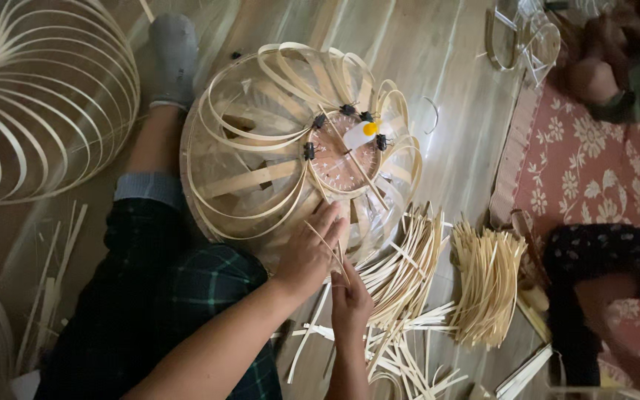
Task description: The person sits on the floor and assembles a spherical bamboo basket frame. They insert thin bamboo strips into the frame, apply glue from a bottle, and use a wooden mallet to tap the strips into place. Another person is visible in the background working on similar materials.
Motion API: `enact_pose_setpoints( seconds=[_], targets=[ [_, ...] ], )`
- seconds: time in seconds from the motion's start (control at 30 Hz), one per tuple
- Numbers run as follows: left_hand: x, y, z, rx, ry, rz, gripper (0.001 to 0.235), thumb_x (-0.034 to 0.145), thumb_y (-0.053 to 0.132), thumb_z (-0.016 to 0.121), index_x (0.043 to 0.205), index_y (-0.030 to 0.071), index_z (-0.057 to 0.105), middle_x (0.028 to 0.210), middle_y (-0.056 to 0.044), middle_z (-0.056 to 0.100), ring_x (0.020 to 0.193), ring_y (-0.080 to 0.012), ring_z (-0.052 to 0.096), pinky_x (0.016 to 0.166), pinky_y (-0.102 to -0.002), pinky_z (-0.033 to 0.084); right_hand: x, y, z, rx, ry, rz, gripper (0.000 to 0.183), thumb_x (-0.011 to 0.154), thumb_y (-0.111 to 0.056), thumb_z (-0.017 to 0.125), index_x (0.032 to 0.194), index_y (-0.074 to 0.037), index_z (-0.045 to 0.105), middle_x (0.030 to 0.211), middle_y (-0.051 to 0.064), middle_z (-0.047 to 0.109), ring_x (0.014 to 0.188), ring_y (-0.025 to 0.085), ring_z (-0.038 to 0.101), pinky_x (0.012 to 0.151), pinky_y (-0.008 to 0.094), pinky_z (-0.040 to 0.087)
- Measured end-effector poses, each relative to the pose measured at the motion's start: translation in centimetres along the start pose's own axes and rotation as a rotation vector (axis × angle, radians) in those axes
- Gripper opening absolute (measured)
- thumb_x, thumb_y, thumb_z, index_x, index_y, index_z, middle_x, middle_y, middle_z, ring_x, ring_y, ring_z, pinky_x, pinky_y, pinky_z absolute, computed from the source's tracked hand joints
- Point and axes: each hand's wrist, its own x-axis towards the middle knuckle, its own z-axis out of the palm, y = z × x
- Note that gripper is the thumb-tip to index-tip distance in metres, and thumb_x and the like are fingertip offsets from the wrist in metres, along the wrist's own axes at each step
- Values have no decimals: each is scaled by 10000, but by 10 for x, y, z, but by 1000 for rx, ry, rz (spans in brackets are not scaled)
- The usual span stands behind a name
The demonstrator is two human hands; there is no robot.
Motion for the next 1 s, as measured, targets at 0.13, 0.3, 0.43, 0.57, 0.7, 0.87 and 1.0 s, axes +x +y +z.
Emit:
enact_pose_setpoints(
  seconds=[0.13,0.3,0.43,0.57,0.7,0.87,1.0],
  targets=[
    [-3,-4,1,59,48,40,469,919,130,583,1358,-33,588,1536,-213,476,1429,-365,459,1133,-524,378,-4,-1,4,-21,8,46,419,912,-158,735,1330,-138,713,659,59,589,587,79,469,549,249,430],
    [-5,-7,-4,5,184,111,441,893,124,625,1303,-36,599,1505,-215,502,1393,-370,514,1114,-553,394,-7,11,7,49,53,-147,403,893,-70,725,1295,-62,697,978,89,770,806,78,679,693,245,544],
    [-4,-7,-7,35,198,140,451,907,104,628,1326,-57,584,1521,-225,495,1398,-395,519,1126,-555,409,-10,21,11,72,48,-39,391,903,-67,733,1294,-69,709,1027,91,798,829,93,687,712,249,551],
    [-4,-5,-9,-31,217,128,466,911,115,618,1330,-83,562,1541,-256,459,1394,-407,508,1127,-560,400,-8,23,15,70,84,-123,350,927,-85,734,1274,-44,708,1038,89,786,884,90,694,758,244,556],
    [-3,-6,-7,-43,184,83,425,963,110,601,1358,-43,575,1557,-229,452,1415,-401,489,1152,-545,391,-7,19,14,96,67,11,346,941,-108,719,1287,-85,722,904,50,767,726,65,617,636,238,515],
    [-1,-5,-1,-22,167,64,436,949,136,597,1353,-28,587,1552,-255,432,1426,-441,446,1161,-543,363,-5,13,9,130,35,11,376,934,-109,712,1310,-122,717,789,-10,701,636,35,549,554,221,464],
    [2,-8,-1,7,103,33,406,991,153,567,1370,13,619,1586,-222,412,1464,-410,421,1196,-507,343,-2,11,11,147,35,-9,377,932,-110,718,1308,-121,726,698,-25,625,615,40,513,540,223,438]
  ],
)
